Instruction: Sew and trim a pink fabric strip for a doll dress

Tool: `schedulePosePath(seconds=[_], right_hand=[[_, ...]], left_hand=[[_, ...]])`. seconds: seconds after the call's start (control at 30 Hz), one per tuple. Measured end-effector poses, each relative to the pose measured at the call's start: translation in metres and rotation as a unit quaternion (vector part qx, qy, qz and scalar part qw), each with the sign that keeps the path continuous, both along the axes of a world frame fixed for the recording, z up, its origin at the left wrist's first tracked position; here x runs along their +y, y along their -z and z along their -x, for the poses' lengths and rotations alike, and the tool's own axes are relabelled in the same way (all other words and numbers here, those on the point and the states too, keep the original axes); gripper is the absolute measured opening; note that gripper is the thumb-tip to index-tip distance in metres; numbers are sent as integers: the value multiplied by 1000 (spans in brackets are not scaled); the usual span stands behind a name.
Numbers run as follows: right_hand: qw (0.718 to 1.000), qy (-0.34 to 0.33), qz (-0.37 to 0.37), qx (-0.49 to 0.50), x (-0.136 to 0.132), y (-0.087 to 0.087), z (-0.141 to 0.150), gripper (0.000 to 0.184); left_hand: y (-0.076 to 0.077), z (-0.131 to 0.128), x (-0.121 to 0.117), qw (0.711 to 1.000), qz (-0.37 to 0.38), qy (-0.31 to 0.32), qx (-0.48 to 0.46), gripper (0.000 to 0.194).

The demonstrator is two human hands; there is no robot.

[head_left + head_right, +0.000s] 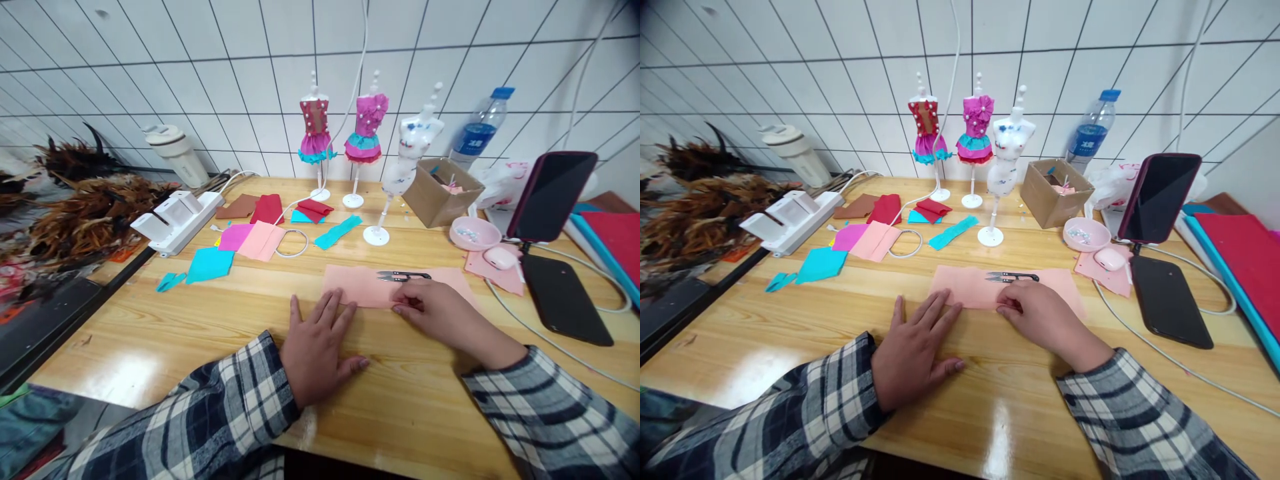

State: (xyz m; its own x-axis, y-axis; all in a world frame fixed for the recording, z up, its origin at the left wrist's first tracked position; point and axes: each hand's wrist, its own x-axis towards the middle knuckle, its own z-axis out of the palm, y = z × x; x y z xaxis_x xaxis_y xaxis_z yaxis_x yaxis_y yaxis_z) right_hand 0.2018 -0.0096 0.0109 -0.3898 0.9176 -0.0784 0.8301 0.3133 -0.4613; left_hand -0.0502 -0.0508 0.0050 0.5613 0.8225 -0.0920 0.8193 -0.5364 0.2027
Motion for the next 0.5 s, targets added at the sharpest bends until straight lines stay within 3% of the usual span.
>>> schedulePosePath(seconds=[0.17,0.5], right_hand=[[999,24,43,-2,1,-4,-3,18],[997,51,35,-37,5,4,1,21]], left_hand=[[-4,-3,0,1000,11,-5,15,84],[-5,-5,0,1000,24,-10,13,85]])
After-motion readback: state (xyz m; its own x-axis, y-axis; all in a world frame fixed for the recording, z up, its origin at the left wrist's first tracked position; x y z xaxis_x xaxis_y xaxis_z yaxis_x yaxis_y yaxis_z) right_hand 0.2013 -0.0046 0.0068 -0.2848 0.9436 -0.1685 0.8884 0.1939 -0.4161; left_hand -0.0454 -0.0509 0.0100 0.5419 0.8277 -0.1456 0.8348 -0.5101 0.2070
